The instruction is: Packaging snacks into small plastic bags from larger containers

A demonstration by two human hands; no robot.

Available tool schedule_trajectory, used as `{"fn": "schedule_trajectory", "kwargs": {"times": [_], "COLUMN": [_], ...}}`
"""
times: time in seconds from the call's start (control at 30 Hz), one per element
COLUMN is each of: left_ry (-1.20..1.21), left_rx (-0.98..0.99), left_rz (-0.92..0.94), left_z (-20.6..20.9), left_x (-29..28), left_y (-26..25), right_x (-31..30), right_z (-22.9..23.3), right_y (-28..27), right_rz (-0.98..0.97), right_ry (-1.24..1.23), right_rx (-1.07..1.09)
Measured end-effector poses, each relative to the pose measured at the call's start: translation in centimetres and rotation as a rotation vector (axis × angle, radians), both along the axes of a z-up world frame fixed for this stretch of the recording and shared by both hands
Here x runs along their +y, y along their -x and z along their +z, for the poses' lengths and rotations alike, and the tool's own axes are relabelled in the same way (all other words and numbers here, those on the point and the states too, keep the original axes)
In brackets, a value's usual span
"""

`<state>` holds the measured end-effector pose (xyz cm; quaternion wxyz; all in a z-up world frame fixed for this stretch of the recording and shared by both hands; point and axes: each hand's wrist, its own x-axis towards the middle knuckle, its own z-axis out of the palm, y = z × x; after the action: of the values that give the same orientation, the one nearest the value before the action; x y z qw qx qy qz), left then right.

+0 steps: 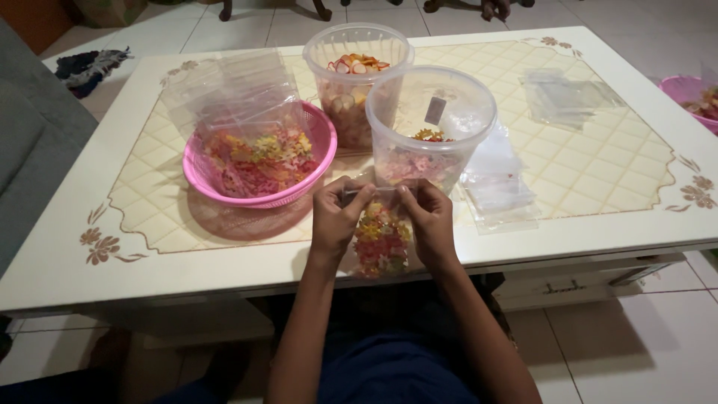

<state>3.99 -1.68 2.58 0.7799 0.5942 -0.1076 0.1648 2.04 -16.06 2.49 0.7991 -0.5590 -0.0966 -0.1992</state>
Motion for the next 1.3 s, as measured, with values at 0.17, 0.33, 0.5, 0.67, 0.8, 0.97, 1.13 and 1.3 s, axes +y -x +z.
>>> {"fn": "schedule_trajectory", "kwargs": {"times": [0.17,0.33,0.5,0.67,0.8,0.97,1.13,1.3], "left_ry": [0.015,0.006,-0.067,-0.098,-0.125,-0.181,-0.067,-0.368], "left_rx": [0.050,0.103,0.122,0.061,0.008,-0.141,-0.298,-0.429], "left_rz": [-0.088,-0.127,-0.042,-0.023,0.033,0.109,0.055,0.463], "left_z": [0.0,1.3,1.9,2.2,3.0,2.1,4.2,7.5], "left_x": [-0.1,-1.5,-1.1,-0.9,-0.9,1.0,2.7,5.3], "left_y": [-0.2,0.4,0.9,1.3,1.6,-0.2,-1.6,-4.9], "right_x": [-1.0,-0.9,-0.2,0.3,0.5,0.7,0.8,3.9], "right_z": [0.2,-1.6,-1.7,0.2,0.7,1.7,3.3,5.0], "right_y": [-0.4,-1.3,-1.0,-0.6,-1.0,0.4,-0.6,-3.2], "right_rz": [-0.041,-0.039,0.082,0.051,-0.016,0.161,0.308,-0.060], "right_ry": [0.102,0.130,0.019,0.094,0.131,0.241,0.528,0.554], "right_rx": [-0.015,-0.033,0.002,-0.018,-0.038,-0.006,0.190,-0.186]}}
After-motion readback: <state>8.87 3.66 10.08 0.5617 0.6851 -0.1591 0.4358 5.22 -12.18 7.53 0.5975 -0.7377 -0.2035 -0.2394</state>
